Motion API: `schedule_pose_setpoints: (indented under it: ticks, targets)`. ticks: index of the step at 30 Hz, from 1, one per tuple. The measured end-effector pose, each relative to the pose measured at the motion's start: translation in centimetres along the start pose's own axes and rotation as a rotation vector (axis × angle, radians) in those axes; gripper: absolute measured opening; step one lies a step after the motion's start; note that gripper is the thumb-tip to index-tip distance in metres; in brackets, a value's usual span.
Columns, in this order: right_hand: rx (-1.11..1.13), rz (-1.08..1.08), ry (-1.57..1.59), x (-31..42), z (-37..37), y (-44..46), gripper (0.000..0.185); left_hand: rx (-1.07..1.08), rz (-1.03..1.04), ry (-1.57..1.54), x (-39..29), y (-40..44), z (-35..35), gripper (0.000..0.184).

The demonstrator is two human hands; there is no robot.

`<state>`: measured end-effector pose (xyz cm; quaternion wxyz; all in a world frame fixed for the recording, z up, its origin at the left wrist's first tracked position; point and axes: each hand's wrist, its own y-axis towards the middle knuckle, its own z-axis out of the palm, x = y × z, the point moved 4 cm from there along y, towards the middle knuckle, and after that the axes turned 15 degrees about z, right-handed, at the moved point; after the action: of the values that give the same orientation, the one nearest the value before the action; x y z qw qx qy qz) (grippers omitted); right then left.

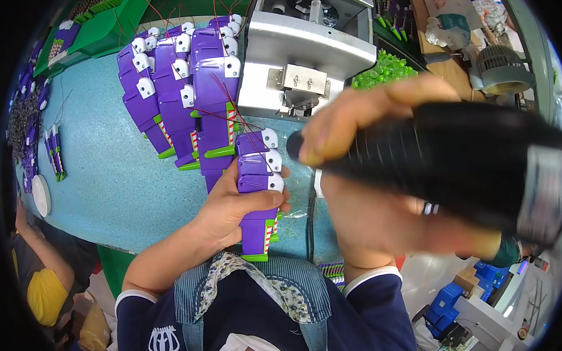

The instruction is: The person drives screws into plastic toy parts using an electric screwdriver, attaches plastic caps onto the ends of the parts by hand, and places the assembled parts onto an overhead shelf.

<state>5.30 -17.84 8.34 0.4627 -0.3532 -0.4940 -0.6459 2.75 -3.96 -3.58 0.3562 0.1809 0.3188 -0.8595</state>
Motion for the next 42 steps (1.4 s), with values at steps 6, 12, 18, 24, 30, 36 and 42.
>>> schedule_pose_setpoints:
  ticks: [6,12,18,24,30,36,42]
  targets:
    - [-0.014,0.029,-0.050,0.1,1.1,-2.2,0.086,0.010,0.039,-0.033,0.0,-0.2,0.3,0.058]
    - [-0.156,0.087,-0.218,-0.5,1.6,-2.8,0.086,0.015,0.089,-0.042,0.3,0.0,-0.1,0.056]
    - [-0.023,0.079,-0.042,-0.9,0.8,-1.2,0.094,-0.012,0.048,-0.020,0.0,0.3,0.3,0.046]
    - [-0.053,-0.164,-0.085,-0.7,-1.4,3.9,0.092,-0.040,-0.061,-0.054,0.3,0.1,0.7,0.041]
    - [0.003,-0.014,-0.062,0.1,0.1,0.9,0.088,-0.023,0.025,-0.025,0.7,0.4,-0.4,0.041]
    - [-0.051,0.063,-0.089,1.2,1.5,-2.3,0.083,-0.052,0.014,-0.065,0.5,0.4,0.0,0.049]
    - [0.005,0.029,-0.102,0.0,1.4,-2.9,0.086,-0.075,0.057,-0.069,0.5,0.4,0.1,0.048]
